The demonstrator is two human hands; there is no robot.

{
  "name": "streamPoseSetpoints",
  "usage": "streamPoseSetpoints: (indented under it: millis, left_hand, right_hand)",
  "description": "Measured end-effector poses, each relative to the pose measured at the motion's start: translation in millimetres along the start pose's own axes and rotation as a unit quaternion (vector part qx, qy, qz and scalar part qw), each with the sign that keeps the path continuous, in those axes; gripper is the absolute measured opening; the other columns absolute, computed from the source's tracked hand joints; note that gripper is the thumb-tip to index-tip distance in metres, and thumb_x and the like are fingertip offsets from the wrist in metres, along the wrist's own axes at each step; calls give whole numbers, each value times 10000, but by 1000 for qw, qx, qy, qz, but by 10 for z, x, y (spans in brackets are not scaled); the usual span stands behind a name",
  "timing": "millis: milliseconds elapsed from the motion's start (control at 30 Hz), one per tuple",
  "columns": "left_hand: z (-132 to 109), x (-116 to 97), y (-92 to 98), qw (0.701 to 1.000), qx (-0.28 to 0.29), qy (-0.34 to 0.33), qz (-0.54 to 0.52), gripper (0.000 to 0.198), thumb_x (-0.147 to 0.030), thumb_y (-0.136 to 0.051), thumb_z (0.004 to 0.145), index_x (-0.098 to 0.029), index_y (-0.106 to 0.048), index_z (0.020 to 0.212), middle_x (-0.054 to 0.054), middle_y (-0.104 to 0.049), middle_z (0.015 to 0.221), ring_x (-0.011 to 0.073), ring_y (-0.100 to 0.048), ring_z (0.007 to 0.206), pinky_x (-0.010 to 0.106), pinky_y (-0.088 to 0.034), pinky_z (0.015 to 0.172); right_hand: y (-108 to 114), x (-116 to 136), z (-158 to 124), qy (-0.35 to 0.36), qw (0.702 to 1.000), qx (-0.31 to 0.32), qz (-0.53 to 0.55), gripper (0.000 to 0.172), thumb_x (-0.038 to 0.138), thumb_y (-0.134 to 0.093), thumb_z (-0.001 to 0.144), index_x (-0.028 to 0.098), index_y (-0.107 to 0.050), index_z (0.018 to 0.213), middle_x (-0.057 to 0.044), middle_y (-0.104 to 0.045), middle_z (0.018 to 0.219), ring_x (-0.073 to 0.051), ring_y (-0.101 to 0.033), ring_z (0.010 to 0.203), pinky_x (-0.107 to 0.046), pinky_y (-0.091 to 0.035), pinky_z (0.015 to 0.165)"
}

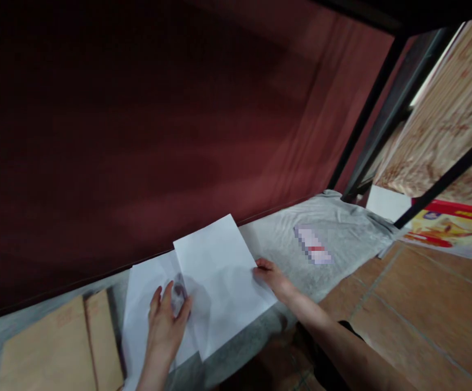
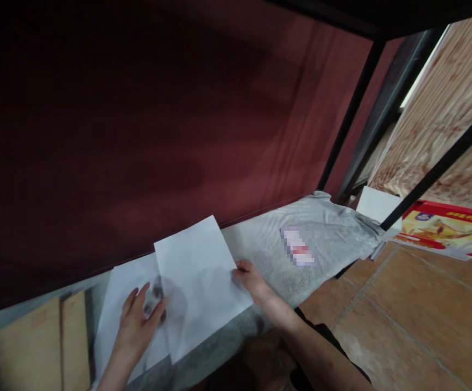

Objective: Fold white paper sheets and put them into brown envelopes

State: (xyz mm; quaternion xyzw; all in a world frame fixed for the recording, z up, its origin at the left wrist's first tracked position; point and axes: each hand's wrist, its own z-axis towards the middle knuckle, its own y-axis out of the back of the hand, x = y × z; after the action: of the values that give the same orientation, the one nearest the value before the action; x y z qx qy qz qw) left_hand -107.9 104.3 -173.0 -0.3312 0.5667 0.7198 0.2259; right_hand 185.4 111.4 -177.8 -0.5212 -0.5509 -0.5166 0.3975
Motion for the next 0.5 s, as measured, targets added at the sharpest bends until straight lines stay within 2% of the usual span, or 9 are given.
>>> streamPoseSetpoints:
  millis: [100,200,267,333,400,467,500]
  left_hand:
    - [-162,-184,-179,993,30,42,-103,761,-492,-658,747,-189,-450,1412,145,-430,1482,322,-424,1370,443,-432,1087]
    - [-245,-400,-279,958,99,127,-238,723,-420,-688,775,-236,-437,1428,107,-565,1377,274,-579,1231,378,-501,1012]
    - [-255,-521,-333,928,128,179,-302,708,-346,-690,794,-245,-427,1443,92,-643,1277,253,-645,1138,359,-531,965]
    - [-243,-602,-401,912,128,221,-322,756,-262,-691,789,-238,-381,1479,82,-696,1170,238,-691,1045,351,-552,927]
    - [-222,-641,-487,908,136,236,-317,861,-194,-672,787,-240,-256,1540,66,-726,1078,225,-717,968,354,-567,896]
    - [-202,-651,-584,915,151,219,-304,959,-158,-644,791,-248,-98,1575,49,-739,1039,220,-725,945,364,-578,878]
    - [-194,-647,-632,926,143,203,-285,981,-147,-638,784,-248,-70,1577,45,-741,1041,222,-723,960,368,-579,879]
  right_hand:
    - [143,-59,13,-34,995,14,98,206,388,-608,758,203,-578,845,-7,-643,735,-161,-602,644,-269,-477,609]
    - [246,-143,21,-79,981,28,173,266,402,-673,692,195,-597,840,2,-640,703,-155,-591,605,-269,-476,588]
    - [318,-207,29,-79,990,24,117,216,375,-635,731,195,-601,844,12,-629,678,-155,-588,593,-268,-478,583]
    - [396,-259,49,-42,999,16,-9,102,291,-581,776,202,-601,819,15,-626,680,-164,-602,639,-268,-484,620]
    - [472,-289,78,-2,993,9,-116,58,191,-544,787,210,-599,785,5,-644,730,-178,-625,737,-273,-489,697]
    - [540,-293,96,17,987,3,-161,132,124,-527,787,213,-617,824,-14,-669,815,-194,-638,831,-288,-484,780]
    - [568,-287,96,18,983,0,-182,180,111,-517,799,214,-631,892,-25,-678,850,-203,-643,853,-301,-483,806]
